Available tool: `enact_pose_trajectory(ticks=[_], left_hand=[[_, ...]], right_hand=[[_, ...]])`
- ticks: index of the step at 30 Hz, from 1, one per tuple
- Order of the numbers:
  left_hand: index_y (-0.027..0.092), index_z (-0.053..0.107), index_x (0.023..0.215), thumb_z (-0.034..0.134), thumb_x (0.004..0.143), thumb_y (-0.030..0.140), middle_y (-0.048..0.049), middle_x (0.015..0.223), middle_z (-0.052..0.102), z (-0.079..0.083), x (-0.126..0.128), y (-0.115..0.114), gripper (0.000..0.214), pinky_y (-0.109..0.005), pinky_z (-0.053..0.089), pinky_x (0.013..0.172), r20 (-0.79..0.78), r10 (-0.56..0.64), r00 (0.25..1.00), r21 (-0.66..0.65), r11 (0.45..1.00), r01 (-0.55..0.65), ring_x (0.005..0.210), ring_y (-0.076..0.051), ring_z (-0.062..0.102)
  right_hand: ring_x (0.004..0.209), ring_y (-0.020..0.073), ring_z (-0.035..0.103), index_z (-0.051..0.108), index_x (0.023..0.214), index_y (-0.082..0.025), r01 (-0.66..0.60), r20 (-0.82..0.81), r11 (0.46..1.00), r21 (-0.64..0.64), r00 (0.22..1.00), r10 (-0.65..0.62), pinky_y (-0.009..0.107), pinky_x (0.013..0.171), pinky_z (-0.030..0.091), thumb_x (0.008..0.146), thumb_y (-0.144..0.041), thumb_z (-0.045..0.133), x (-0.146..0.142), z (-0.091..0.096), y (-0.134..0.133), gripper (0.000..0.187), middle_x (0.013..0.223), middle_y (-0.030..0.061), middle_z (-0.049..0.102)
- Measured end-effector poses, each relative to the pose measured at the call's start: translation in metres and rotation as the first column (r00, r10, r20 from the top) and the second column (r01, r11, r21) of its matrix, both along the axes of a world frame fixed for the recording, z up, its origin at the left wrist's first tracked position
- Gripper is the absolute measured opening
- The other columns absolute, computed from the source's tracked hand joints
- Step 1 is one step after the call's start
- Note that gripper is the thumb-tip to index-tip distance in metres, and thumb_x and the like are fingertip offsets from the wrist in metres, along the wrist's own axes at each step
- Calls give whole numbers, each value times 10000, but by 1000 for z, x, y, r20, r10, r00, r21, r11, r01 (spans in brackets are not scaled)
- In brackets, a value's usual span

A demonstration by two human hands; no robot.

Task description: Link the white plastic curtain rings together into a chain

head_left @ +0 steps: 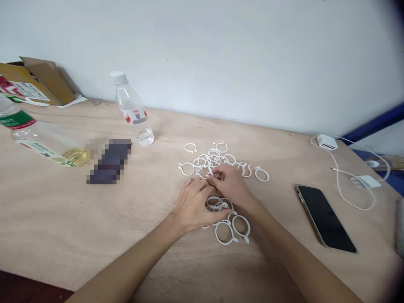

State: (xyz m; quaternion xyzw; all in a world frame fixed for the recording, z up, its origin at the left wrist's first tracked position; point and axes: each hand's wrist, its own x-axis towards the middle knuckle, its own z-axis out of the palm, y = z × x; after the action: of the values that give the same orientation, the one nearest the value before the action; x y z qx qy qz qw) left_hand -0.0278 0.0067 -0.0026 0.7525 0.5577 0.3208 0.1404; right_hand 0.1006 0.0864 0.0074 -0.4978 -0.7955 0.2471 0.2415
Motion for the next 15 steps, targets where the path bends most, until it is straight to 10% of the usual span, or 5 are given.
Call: enact_pose_trajectory(ticks=[15], left_hand=[[162, 588, 1121, 467, 914, 325, -89, 1054, 651, -10, -3, 7, 290, -418, 480, 895, 71, 156, 985, -7, 988, -156, 1004, -238, 593]], right_hand=[[546, 134, 477, 652, 619, -160, 153, -143, 954, -257, 970, -195, 272, 551, 329, 786, -457, 575, 37, 26, -21, 349, 561, -2, 581]])
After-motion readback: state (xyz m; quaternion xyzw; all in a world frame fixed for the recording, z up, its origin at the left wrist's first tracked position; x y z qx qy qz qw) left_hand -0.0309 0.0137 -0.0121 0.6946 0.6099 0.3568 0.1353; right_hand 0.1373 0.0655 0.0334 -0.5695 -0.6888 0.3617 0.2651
